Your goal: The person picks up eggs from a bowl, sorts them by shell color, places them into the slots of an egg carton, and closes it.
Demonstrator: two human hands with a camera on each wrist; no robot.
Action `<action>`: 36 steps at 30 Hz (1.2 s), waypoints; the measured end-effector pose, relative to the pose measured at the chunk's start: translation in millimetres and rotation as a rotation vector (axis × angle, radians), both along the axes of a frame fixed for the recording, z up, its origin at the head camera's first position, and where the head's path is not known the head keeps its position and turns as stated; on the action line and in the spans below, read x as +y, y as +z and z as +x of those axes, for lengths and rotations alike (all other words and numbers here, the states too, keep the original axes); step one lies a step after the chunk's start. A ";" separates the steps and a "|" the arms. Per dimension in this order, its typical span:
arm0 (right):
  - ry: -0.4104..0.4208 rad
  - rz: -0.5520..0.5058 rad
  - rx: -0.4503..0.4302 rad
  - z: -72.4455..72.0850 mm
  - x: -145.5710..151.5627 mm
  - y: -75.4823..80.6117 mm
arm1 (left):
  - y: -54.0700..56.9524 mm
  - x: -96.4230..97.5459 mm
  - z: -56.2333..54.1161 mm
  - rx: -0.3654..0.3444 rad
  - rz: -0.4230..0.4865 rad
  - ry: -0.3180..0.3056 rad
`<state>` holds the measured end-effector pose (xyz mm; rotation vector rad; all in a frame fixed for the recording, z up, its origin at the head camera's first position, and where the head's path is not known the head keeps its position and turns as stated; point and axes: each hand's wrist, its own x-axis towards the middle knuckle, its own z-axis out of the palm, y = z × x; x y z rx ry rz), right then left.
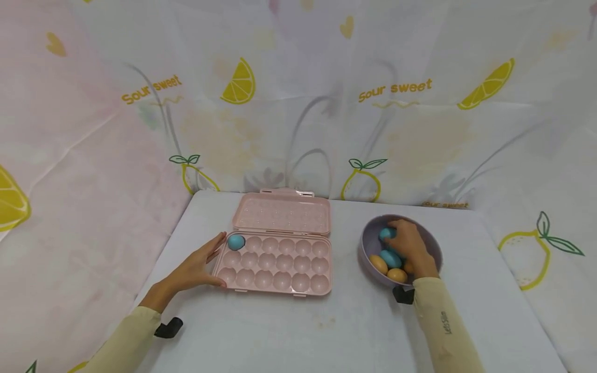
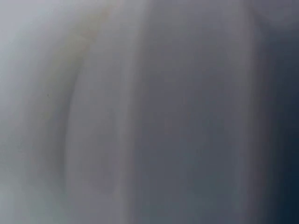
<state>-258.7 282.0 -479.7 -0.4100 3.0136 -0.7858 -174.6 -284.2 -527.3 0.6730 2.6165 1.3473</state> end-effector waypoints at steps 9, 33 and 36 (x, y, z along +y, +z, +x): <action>-0.104 -0.019 -0.137 0.3 -1.9 -9.8 | 0.5 0.4 0.7 0.001 -0.008 0.002; -0.048 -0.031 0.031 5.7 -10.8 16.9 | 2.6 0.6 1.1 -0.006 -0.024 0.008; -0.024 -0.057 0.121 5.3 -16.0 22.9 | 2.2 0.4 1.1 -0.007 -0.017 0.004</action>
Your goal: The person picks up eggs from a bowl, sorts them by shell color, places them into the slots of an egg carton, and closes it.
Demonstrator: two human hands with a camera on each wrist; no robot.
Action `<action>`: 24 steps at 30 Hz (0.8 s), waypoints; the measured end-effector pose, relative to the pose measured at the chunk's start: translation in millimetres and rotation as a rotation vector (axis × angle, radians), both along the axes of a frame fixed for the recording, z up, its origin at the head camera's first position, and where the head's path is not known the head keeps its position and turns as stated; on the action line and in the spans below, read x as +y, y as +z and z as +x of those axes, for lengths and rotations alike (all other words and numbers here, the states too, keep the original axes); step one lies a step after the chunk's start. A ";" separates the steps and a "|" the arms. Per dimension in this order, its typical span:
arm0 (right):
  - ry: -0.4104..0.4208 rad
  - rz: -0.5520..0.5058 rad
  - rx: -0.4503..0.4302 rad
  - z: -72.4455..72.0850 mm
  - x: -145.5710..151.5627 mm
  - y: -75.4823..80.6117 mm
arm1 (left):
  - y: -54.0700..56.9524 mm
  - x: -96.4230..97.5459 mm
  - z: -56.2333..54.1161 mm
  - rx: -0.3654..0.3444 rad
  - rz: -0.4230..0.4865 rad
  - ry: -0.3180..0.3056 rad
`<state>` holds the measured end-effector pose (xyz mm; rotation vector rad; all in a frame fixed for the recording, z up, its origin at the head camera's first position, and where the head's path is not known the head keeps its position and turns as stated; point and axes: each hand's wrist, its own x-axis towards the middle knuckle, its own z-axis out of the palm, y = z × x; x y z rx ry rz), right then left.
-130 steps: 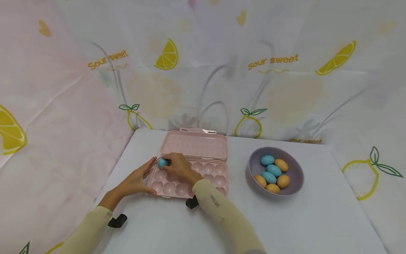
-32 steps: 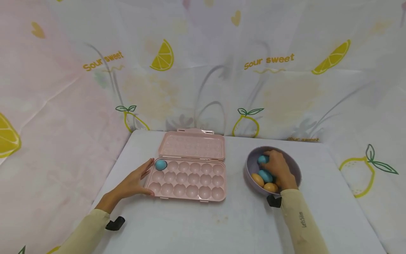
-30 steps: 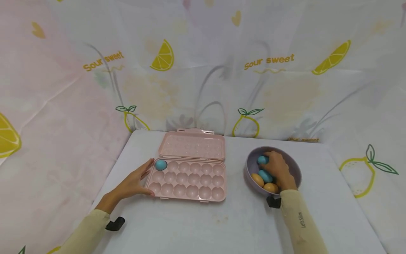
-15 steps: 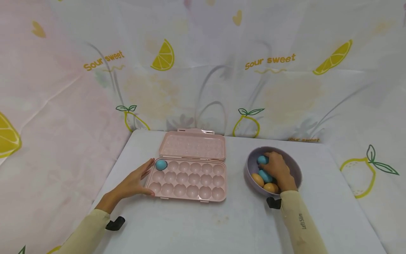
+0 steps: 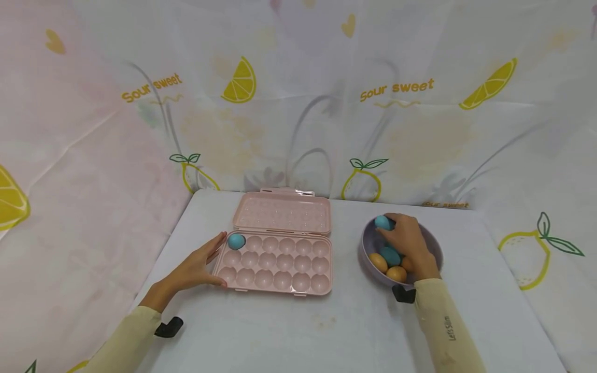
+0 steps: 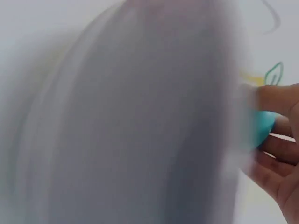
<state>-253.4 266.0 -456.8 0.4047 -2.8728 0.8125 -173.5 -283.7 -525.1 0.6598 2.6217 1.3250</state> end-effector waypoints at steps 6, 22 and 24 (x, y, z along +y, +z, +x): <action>0.021 -0.160 0.132 0.6 -22.9 12.9 | 0.3 0.4 0.2 -0.003 -0.013 0.008; 0.147 -0.513 0.202 -4.5 -119.1 22.0 | -0.5 0.5 2.0 0.004 0.003 0.022; 0.185 -0.531 0.227 -3.6 -133.3 16.0 | -1.2 0.9 2.4 -0.002 0.007 0.023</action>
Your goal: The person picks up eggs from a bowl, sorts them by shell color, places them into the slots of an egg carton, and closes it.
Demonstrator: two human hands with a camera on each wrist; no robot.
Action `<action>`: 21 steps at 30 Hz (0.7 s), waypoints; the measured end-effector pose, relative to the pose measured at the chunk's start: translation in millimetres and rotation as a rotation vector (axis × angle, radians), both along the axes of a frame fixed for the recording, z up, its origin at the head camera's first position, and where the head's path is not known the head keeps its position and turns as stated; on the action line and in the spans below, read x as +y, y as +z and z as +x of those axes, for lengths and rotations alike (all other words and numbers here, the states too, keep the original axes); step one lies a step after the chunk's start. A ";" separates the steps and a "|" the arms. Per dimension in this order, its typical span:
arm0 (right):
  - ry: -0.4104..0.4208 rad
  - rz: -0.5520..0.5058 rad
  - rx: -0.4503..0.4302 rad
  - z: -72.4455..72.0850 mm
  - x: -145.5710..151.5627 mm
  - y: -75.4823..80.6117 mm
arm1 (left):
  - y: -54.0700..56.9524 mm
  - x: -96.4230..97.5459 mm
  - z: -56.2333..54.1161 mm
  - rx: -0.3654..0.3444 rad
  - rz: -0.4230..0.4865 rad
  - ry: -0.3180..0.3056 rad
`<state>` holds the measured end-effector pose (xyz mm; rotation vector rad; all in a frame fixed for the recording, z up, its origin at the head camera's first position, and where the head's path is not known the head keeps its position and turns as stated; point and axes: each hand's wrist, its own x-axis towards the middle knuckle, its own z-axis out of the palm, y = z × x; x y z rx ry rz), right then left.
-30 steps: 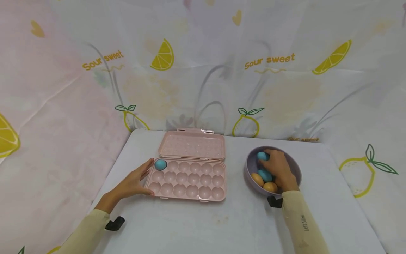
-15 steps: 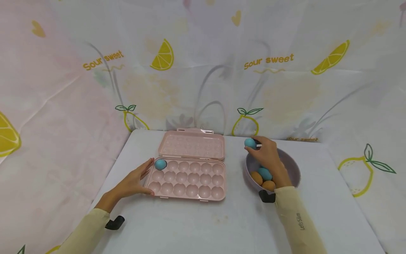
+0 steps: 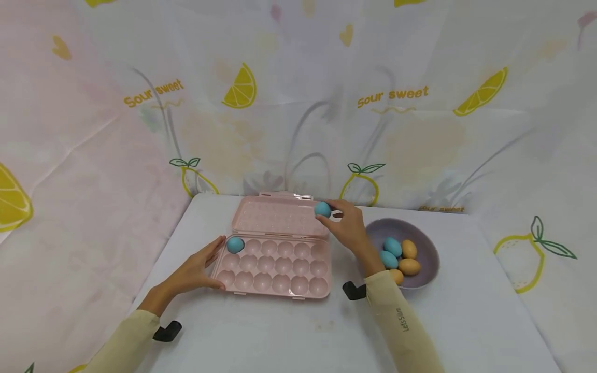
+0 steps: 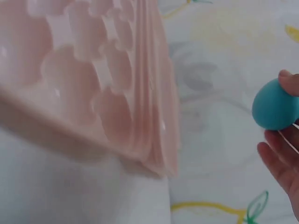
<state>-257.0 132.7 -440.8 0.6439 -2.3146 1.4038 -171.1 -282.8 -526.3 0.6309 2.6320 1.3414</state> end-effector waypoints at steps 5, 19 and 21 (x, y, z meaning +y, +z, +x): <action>0.114 -0.095 0.038 -1.8 -36.0 -13.5 | 1.7 -1.5 2.1 -0.018 0.000 0.002; 0.269 -0.072 -0.167 -0.3 -80.2 -22.1 | 22.4 8.8 10.6 -0.009 -0.008 0.010; 0.275 -0.063 -0.188 1.5 -85.3 -23.2 | 31.2 11.4 13.5 -0.011 -0.012 0.002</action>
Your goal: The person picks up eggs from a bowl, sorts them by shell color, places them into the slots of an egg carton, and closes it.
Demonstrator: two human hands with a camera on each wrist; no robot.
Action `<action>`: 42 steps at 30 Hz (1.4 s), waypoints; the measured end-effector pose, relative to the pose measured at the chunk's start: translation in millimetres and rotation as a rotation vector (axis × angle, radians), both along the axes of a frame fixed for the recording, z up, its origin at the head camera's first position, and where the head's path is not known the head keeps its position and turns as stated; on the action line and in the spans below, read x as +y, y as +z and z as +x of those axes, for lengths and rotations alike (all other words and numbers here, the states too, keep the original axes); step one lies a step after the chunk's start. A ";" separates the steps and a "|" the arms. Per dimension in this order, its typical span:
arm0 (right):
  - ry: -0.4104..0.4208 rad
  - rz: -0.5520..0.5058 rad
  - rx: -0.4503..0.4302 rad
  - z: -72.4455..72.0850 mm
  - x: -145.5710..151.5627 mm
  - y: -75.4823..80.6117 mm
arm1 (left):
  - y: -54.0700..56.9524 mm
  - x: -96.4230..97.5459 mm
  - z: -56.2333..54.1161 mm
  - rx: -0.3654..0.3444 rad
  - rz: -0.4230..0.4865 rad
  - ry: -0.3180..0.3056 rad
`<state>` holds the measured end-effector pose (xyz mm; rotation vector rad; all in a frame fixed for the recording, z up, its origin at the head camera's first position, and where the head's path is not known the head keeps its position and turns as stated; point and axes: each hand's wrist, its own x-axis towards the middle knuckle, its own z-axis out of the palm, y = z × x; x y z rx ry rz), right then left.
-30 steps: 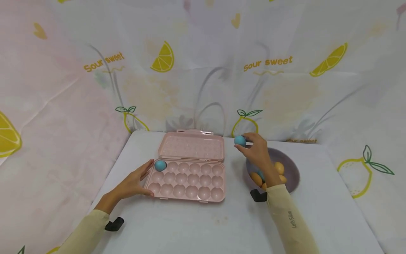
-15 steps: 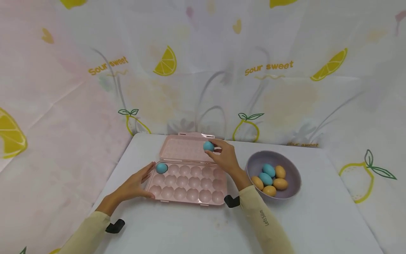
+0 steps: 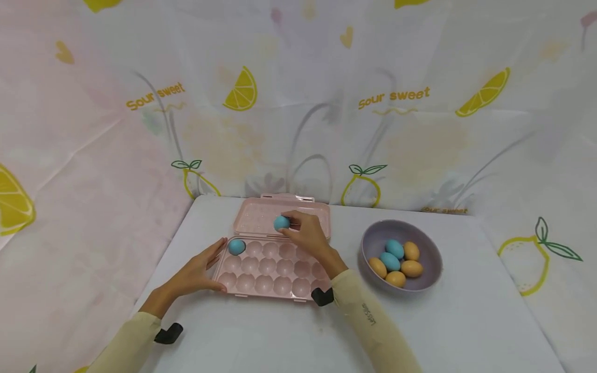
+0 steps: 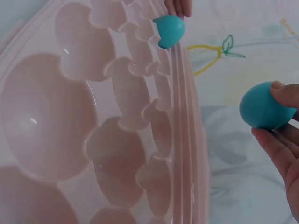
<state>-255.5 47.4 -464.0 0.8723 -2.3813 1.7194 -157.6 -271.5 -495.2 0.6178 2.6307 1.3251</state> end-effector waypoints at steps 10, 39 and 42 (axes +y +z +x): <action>0.028 0.048 -0.054 7.2 -30.2 -14.9 | 5.6 2.2 1.9 -0.009 -0.014 0.009; 0.066 0.184 -0.132 14.8 -71.8 -44.0 | -29.4 -12.2 -10.9 0.023 -0.006 -0.008; 0.064 0.176 -0.137 15.4 -72.6 -45.5 | -29.2 -11.3 -10.7 0.030 -0.008 -0.007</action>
